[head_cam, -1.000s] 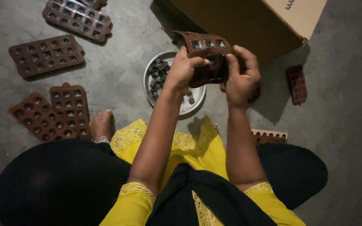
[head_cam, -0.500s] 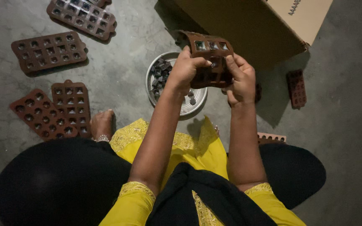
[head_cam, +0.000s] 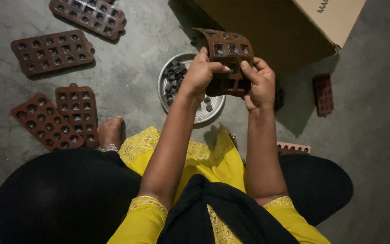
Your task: The person sits on the floor and places small dark pieces into the cavities of brown plastic molds. They handle multiple molds, filling them one by one and setting them aside on the floor.
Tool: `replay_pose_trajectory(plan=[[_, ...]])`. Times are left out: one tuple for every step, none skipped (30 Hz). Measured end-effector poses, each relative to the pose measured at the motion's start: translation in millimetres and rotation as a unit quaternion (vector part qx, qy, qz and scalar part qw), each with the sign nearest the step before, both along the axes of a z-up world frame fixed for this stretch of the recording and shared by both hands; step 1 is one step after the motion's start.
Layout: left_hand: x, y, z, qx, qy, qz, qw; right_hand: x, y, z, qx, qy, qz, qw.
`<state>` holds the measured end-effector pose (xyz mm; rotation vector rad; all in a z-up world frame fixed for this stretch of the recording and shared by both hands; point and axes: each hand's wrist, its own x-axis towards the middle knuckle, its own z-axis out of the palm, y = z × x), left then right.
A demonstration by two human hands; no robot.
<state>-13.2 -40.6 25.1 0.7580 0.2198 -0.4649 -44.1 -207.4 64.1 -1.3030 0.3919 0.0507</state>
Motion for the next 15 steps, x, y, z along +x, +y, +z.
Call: replay_pose_trajectory(plan=[[0.4, -0.6, -2.3, 0.001, 0.001, 0.0, 1.0, 0.0, -0.8, -1.5, -0.017, 0.003, -0.003, 1.0], [0.6, -1.6, -5.3, 0.002, 0.004, 0.0, 1.0, 0.2, -1.8, -2.7, -0.008, -0.001, -0.002, 1.0], [1.3, -2.7, -9.0, 0.003, 0.007, 0.0, 1.0, 1.7, -3.0, -3.7, 0.001, -0.005, 0.0, 1.0], [2.5, -3.7, -13.5, -0.002, -0.002, 0.006, 1.0, 2.8, -2.8, -5.5, 0.01, -0.008, 0.001, 1.0], [4.8, -4.9, -18.2, -0.007, -0.011, 0.012, 1.0, 4.4, -2.7, -6.8, 0.025, -0.01, 0.004, 1.0], [5.0, -5.1, -22.9, -0.012, -0.017, 0.018, 1.0, 4.5, -3.5, -7.4, 0.041, -0.009, 0.007, 0.999], [5.4, -4.3, -27.4, -0.017, -0.021, 0.022, 0.999, 4.6, -3.6, -8.8, 0.057, -0.008, 0.01, 0.998], [5.8, -2.8, -31.4, -0.021, -0.024, 0.026, 0.999, 4.4, -3.8, -10.7, 0.054, -0.013, 0.015, 0.998], [5.9, -1.1, -34.7, -0.026, -0.028, 0.03, 0.999, 5.0, -4.9, -12.7, 0.051, -0.017, 0.019, 0.998], [7.2, 0.7, -37.1, -0.018, -0.029, 0.031, 0.999, 6.1, -4.9, -16.0, 0.048, -0.022, 0.025, 0.998], [8.3, 2.7, -38.9, -0.01, -0.031, 0.032, 0.999, 6.4, -3.8, -20.8, 0.04, -0.022, 0.023, 0.999], [8.4, 4.0, -40.3, -0.002, -0.034, 0.033, 0.999, 6.9, -3.2, -25.8, 0.031, -0.023, 0.022, 0.999], [7.1, 4.4, -41.2, -0.001, -0.033, 0.035, 0.999, 7.8, -2.8, -30.7, 0.023, -0.025, 0.02, 0.999], [6.9, 4.1, -41.6, 0.0, -0.032, 0.037, 0.999, 10.5, -2.3, -35.3, 0.026, -0.028, 0.021, 0.999], [6.2, 3.9, -42.2, 0.001, -0.032, 0.039, 0.999, 12.8, -1.4, -39.1, 0.03, -0.032, 0.022, 0.999]])
